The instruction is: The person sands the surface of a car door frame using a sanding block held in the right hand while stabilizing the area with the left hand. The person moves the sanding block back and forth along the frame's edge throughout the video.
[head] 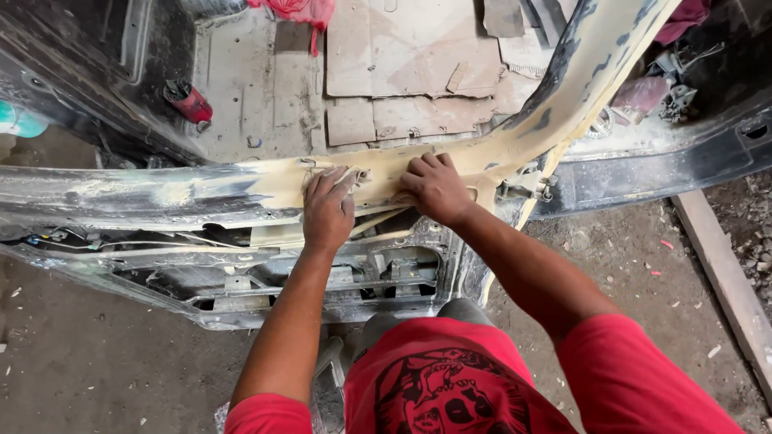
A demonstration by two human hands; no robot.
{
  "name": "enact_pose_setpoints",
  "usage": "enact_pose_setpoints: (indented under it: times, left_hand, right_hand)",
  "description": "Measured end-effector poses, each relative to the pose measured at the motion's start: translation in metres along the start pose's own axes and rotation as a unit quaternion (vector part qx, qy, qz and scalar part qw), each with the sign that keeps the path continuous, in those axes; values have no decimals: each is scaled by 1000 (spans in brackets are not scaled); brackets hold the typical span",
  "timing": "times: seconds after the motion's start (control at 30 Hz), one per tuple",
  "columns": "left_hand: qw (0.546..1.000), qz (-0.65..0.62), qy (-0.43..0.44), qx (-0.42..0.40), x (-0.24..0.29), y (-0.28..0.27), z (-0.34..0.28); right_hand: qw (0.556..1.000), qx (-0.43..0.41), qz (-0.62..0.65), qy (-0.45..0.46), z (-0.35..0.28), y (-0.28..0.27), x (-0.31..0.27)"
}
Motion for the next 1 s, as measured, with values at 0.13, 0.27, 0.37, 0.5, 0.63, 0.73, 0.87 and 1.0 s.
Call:
enact_pose_setpoints:
  times: [0.13, 0.27, 0.37, 0.5, 0.63, 0.73, 0.87, 1.0]
  left_hand:
    - [1000, -14, 5, -13, -5, 0, -2]
    - [1000, -11, -8, 6, -2, 0, 0]
    - [1000, -6, -9, 6, -1, 2, -3]
    - [1000, -18, -13, -10, -1, -1, 1]
    - [1000, -20, -8, -22, -3, -1, 0]
    - [1000, -19, -12, -1, -2, 0, -4]
    - [1000, -13, -12, 2, 1, 2, 1]
    - [999, -33, -18, -21, -3, -2, 0]
  right_hand:
    - [1000, -15, 3, 26, -26, -14, 23]
    - [996, -36, -9, 76, -33, -41, 40]
    - [998, -24, -9, 56, -29, 1, 29]
    - [1000, 16, -2, -10, 0, 15, -9]
    - [999, 0, 37, 18, -25, -18, 17]
    - [997, -49, 12, 64, -37, -25, 34]
    - [998, -30, -48, 30, -20, -3, 9]
    - [999, 3, 19, 25, -10, 10, 3]
Point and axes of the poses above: each hand's wrist, its own z-axis towards the middle knuckle, its own y-axis out of the palm, x = y × z, the point moved 4 cm from there along z, towards the middle knuckle
